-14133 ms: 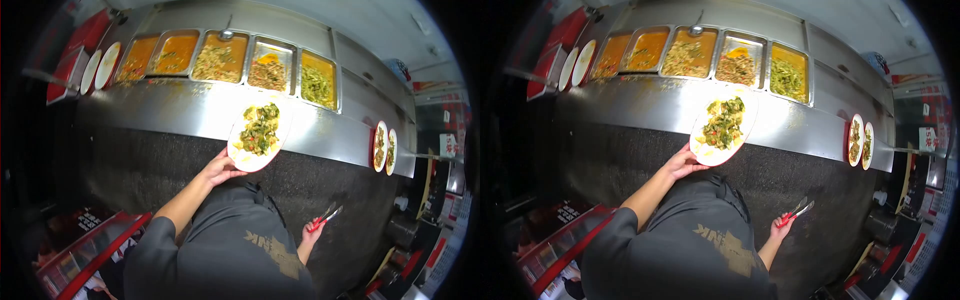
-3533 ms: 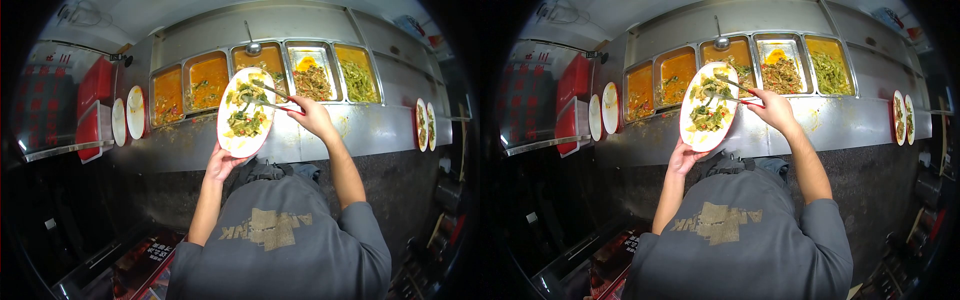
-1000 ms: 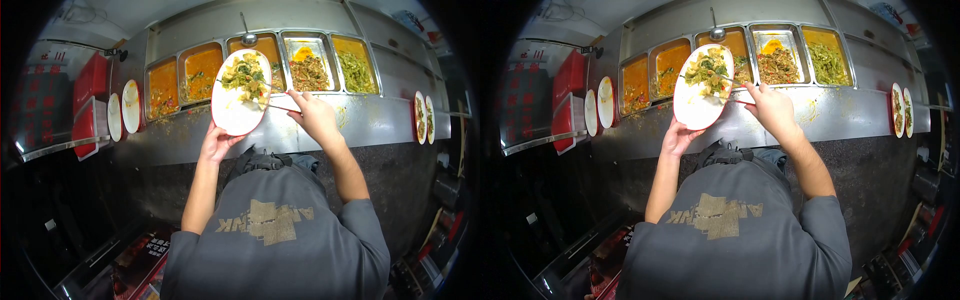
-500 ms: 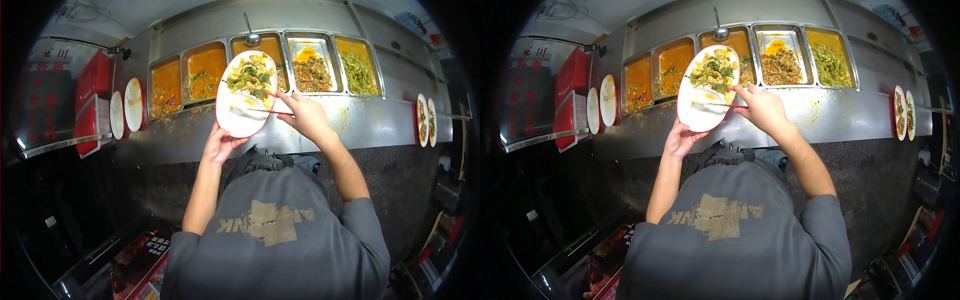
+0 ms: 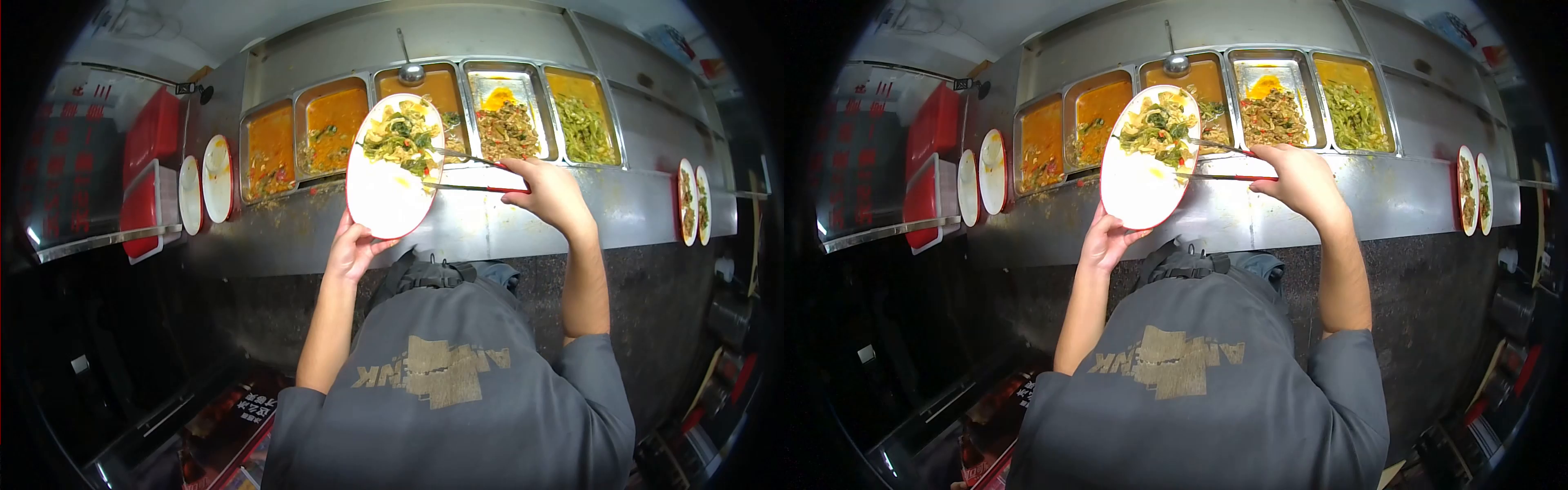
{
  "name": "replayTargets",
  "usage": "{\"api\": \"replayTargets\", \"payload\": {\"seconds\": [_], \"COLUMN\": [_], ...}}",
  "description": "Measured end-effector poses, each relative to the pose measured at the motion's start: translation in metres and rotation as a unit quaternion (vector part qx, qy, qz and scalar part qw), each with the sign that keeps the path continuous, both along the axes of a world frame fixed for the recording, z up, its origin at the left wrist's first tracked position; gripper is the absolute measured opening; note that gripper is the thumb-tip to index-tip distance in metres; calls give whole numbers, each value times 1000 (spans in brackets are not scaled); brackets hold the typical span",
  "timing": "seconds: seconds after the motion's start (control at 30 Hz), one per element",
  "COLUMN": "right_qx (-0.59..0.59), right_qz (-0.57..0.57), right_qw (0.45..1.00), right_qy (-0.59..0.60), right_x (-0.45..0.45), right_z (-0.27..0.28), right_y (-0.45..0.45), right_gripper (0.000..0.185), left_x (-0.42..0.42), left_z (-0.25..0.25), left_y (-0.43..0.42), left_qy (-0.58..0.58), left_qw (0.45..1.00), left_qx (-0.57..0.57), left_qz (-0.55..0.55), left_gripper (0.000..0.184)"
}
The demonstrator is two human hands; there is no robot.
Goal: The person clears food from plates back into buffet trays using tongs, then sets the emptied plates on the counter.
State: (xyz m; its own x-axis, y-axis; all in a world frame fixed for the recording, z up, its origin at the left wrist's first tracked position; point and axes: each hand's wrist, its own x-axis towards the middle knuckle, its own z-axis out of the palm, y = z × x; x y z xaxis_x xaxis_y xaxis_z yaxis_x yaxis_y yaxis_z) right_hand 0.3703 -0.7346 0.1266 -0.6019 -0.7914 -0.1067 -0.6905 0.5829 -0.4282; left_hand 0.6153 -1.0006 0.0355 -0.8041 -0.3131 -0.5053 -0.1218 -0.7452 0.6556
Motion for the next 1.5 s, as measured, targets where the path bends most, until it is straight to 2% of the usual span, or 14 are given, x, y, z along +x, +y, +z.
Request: {"api": "replayTargets", "payload": {"seconds": [0.27,0.47,0.63,0.83,1.17,1.5], "right_qx": [11,-11,-13,29,6,-24], "right_qz": [4,-65,-54,-98,-133,-110], "right_qw": [992,994,997,992,988,988], "right_qy": [122,88,53,71,81,103], "right_x": [-5,4,12,13,-7,-34], "right_z": [-20,-46,-48,-83,-147,-179], "right_y": [-39,-39,-28,-47,-67,-79], "right_gripper": [48,49,50,47,40,35], "left_x": [1,7,3,-5,-19,-32], "left_z": [2,4,11,13,15,21], "left_y": [4,3,5,6,6,-6], "left_qy": [-7,-14,-37,-56,-116,-145], "left_qw": [1000,1000,999,998,993,986], "left_qx": [10,24,8,10,25,85], "left_qz": [2,-3,-1,1,7,19], "left_gripper": [70,72,73,70,65,66]}}
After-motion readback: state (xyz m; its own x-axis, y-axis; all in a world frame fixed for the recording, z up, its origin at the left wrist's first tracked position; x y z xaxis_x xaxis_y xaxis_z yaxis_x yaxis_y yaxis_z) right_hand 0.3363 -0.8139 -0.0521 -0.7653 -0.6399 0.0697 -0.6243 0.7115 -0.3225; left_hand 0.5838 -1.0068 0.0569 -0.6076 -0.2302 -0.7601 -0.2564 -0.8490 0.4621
